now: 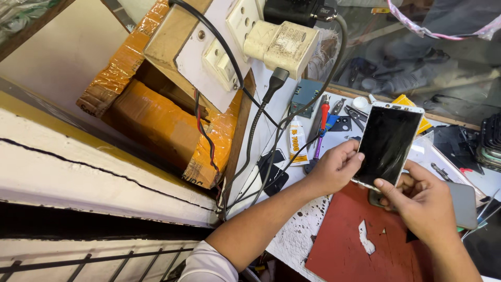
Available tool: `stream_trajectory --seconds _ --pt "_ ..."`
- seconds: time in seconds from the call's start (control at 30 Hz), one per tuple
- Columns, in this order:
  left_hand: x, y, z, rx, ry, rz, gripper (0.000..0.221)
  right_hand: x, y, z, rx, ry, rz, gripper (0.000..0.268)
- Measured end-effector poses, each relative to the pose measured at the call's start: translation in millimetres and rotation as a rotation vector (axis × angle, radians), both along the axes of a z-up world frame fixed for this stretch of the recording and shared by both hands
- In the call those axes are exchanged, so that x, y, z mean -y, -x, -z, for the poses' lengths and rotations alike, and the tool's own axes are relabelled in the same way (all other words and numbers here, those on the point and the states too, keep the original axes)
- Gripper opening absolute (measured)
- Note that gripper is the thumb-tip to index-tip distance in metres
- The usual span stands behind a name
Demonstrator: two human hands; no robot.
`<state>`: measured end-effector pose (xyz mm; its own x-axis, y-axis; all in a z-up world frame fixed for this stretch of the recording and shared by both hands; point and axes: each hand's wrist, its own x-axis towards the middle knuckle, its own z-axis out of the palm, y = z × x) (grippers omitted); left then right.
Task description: The person cleans a smartphone screen with a cloth and aligns it onto the phone chassis on a workbench, pressing the edges by hand.
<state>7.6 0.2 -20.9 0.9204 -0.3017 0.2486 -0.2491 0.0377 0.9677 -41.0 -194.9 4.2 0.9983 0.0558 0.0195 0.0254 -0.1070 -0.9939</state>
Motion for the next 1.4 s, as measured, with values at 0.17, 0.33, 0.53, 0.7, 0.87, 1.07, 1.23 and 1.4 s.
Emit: stream_trajectory --seconds 0.17,0.33,0.53,0.7,0.87,1.07,1.23,1.4 --pt "-1 -3 7 0.150 -0.140 -0.151 0.029 -4 2 1 -0.032 0.009 -0.058 0.045" --pt "0 -7 18 0.017 -0.006 -0.024 0.020 -6 2 6 -0.034 0.039 -0.022 0.037" --pt "1 -5 15 -0.023 0.076 0.090 0.017 3 -1 8 -0.044 0.094 0.044 0.033" --pt "-1 -8 26 0.146 -0.156 -0.133 0.033 -5 -4 11 -0.047 -0.002 -0.056 0.033" --pt "3 -6 13 -0.071 0.156 0.111 0.031 -5 -2 10 -0.031 -0.087 0.017 0.030" --pt "7 10 -7 -0.136 0.134 0.254 0.060 6 -9 8 0.013 -0.088 0.104 0.018" --pt "7 3 4 -0.192 0.175 0.201 0.060 9 -7 7 0.047 -0.125 0.003 0.017" --pt "2 4 -4 -0.159 0.177 0.331 0.067 14 -9 3 0.080 -0.122 0.088 0.036"
